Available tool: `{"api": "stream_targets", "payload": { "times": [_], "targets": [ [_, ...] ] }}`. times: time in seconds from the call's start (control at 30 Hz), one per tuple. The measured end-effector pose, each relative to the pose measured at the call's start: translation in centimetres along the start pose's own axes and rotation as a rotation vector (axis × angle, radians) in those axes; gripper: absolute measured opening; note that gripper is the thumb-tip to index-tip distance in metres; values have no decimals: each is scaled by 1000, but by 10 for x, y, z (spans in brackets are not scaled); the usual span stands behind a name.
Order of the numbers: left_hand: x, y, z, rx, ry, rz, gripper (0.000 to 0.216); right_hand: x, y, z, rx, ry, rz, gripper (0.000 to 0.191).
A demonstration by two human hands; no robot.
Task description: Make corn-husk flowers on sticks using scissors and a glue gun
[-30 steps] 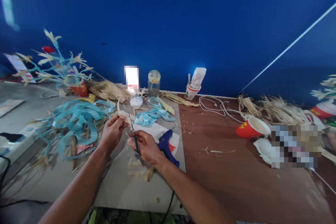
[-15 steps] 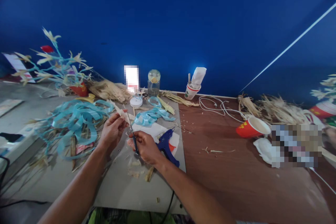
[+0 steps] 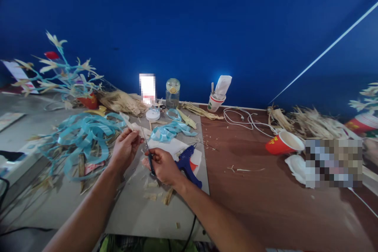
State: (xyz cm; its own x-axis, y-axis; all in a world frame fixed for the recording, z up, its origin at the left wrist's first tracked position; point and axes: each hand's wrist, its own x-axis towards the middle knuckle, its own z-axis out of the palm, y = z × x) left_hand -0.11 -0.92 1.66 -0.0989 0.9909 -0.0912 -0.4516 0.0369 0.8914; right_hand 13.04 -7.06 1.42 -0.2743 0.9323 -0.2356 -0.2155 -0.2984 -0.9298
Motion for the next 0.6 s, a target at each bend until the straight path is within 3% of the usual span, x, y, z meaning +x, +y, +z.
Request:
{"api": "stream_targets", "payload": {
  "times": [0.6],
  "targets": [
    [-1,3,3,6,31,-44,23,1,1,-1,-8,0,-12,40]
  ]
}}
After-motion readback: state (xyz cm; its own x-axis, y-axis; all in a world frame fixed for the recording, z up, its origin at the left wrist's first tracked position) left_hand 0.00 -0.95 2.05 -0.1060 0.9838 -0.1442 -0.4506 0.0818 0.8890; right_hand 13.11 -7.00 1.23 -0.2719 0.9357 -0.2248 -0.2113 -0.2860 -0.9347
